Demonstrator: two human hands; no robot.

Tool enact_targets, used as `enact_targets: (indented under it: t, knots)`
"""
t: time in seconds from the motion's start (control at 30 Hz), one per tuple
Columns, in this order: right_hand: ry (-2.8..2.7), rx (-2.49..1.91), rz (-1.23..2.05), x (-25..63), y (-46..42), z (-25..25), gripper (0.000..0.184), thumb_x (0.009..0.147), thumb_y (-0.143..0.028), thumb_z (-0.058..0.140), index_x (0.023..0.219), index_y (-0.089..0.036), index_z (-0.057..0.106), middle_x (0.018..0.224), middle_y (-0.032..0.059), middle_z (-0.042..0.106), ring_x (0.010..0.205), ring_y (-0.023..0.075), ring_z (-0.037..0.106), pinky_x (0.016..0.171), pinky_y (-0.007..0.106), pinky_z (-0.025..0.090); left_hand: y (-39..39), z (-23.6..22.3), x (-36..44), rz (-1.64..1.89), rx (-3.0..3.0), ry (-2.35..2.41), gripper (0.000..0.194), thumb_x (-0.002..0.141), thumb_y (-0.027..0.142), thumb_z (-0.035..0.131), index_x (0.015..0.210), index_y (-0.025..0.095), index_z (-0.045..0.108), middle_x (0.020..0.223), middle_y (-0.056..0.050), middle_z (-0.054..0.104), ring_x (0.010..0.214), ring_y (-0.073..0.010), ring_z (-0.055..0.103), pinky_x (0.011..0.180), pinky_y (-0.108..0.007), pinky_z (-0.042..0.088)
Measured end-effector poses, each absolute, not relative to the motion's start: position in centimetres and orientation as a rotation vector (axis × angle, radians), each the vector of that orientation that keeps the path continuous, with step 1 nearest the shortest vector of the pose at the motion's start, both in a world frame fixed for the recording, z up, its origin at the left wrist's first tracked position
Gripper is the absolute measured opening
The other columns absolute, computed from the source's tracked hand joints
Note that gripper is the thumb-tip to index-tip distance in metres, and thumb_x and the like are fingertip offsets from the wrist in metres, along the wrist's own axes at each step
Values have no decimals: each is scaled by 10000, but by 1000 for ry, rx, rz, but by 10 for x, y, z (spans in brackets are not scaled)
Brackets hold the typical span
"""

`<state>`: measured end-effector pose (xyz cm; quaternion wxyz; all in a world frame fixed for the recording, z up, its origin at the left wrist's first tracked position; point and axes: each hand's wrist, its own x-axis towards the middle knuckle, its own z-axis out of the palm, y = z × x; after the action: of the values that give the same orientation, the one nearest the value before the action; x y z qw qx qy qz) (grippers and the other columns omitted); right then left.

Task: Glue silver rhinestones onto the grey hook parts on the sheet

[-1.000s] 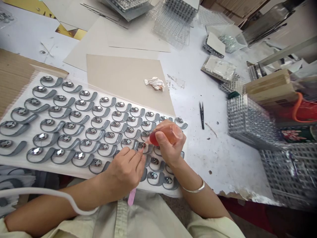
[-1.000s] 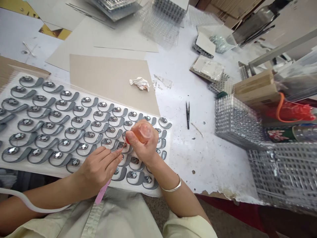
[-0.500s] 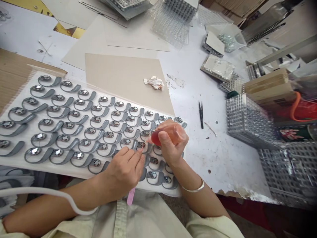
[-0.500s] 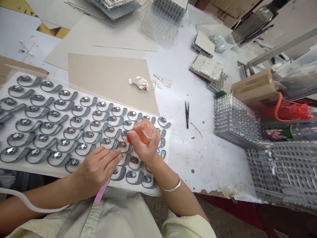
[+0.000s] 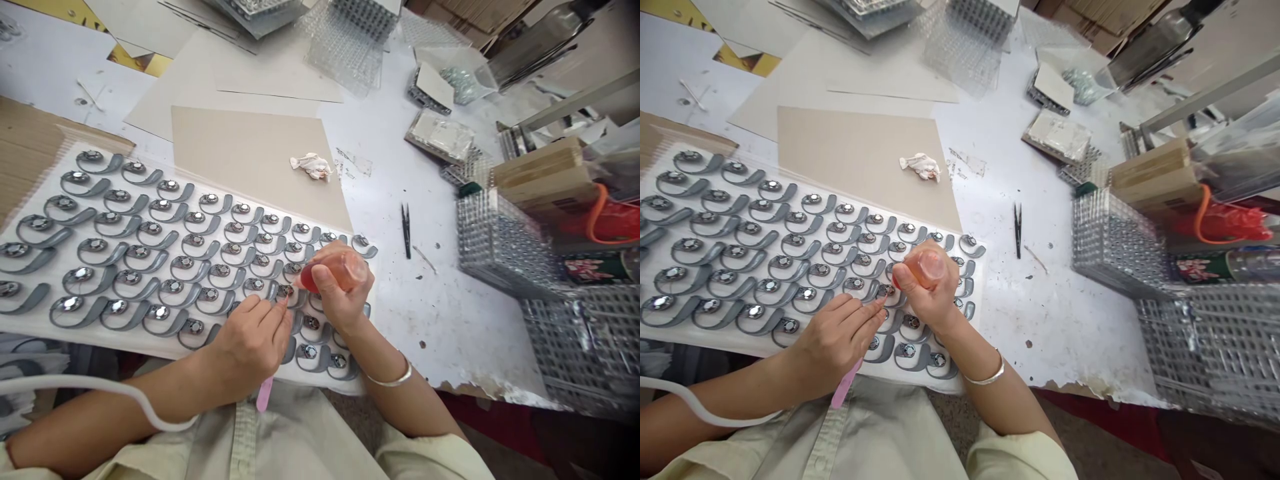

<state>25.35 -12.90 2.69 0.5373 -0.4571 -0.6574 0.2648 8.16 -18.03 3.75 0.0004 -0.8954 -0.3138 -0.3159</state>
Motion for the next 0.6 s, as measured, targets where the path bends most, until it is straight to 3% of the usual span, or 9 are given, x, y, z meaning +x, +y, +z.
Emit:
enact_targets:
  t: [0.6]
  knots:
    - [-1616, -1004, 515, 253, -129, 29, 96, 819, -243, 627, 748, -210, 570, 656, 6, 567, 607, 159, 538, 523, 331, 454, -180, 40, 81, -982, -2844, -964, 192, 841, -42, 444, 864, 17, 626, 827, -196, 702, 717, -235, 639, 565, -348, 487]
